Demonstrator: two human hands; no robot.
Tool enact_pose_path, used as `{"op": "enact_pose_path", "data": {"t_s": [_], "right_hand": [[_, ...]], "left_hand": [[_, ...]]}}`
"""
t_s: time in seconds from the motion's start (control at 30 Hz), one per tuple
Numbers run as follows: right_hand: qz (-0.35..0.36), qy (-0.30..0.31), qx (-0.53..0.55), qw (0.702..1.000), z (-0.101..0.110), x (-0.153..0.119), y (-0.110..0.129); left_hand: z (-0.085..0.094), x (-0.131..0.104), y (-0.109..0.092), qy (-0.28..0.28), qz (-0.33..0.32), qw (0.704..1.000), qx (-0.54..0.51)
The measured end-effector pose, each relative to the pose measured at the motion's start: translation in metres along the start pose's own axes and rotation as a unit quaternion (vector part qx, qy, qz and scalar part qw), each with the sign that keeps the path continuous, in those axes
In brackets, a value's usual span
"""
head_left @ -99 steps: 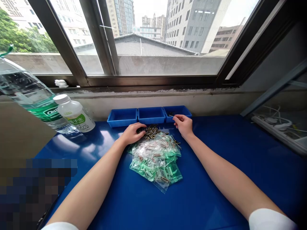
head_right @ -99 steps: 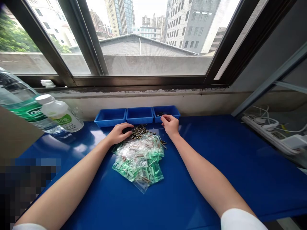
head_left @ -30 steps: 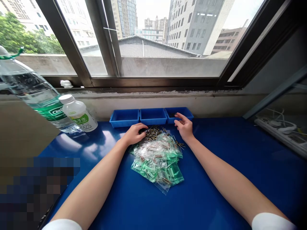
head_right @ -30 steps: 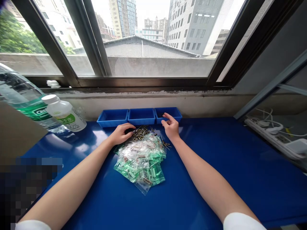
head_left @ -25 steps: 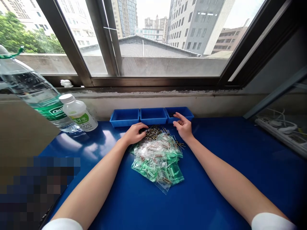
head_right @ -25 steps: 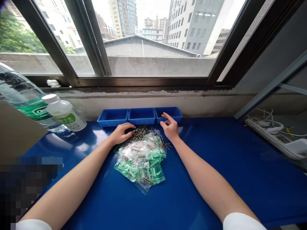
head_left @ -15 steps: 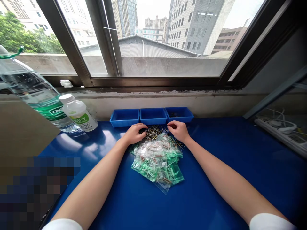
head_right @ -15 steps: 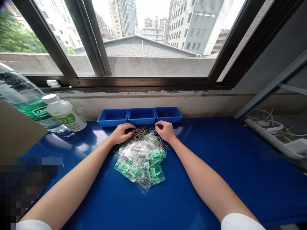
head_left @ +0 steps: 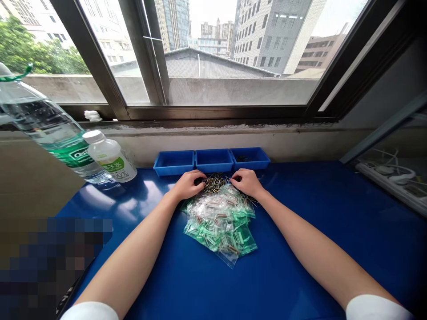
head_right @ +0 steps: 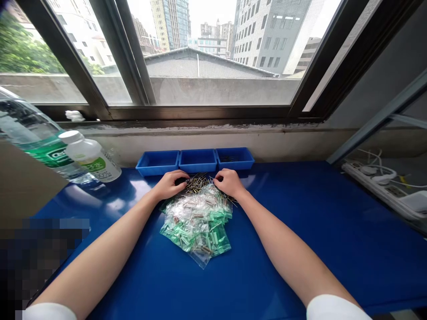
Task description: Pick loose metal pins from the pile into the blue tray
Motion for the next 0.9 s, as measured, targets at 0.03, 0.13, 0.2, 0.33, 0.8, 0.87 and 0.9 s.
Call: {"op": "enact_pose_path", "data": {"t_s": [0.03,0.13,0.2,0.33,0.8,0.87,0.9], "right_hand": [[-0.002,0.001,-0.003,1.000,0.000,0.000,0.000],[-0.009,0.008,-0.020,1.000,-0.002,0.001,-0.001],[-0.012,0.013,-0.031,0.999,-0.004,0.000,-0.002],[-0.014,0.008,0.011,1.000,-0.003,-0.002,-0.004],[-0.141,-0.164,0.372,0.903,0.015,-0.008,-0.047],[-0.160,-0.169,0.385,0.893,0.015,-0.010,-0.049],[-0.166,-0.171,0.389,0.890,0.015,-0.011,-0.050]], "left_hand": [[0.000,0.000,0.000,0.000,0.000,1.000,0.000],[0.000,0.000,0.000,0.000,-0.001,1.000,-0.001],[0.000,0.000,0.000,-0.001,0.000,1.000,-0.003],[0.000,0.000,-0.001,-0.001,0.000,1.000,-0.004],[0.000,0.000,-0.001,-0.002,0.002,1.000,-0.010],[0.000,0.000,0.000,-0.002,0.003,1.000,-0.012],[0.000,0.000,0.000,-0.001,0.004,1.000,-0.012]]}}
Point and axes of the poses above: each hand's wrist, its own x-axis towards the middle knuckle, its own z-axis out of the back of the hand, y = z × x, the point moved 10 cm from there along x, towards the middle knuckle, and after that the axes turned 4 degrees about z, right-handed, at the moved point
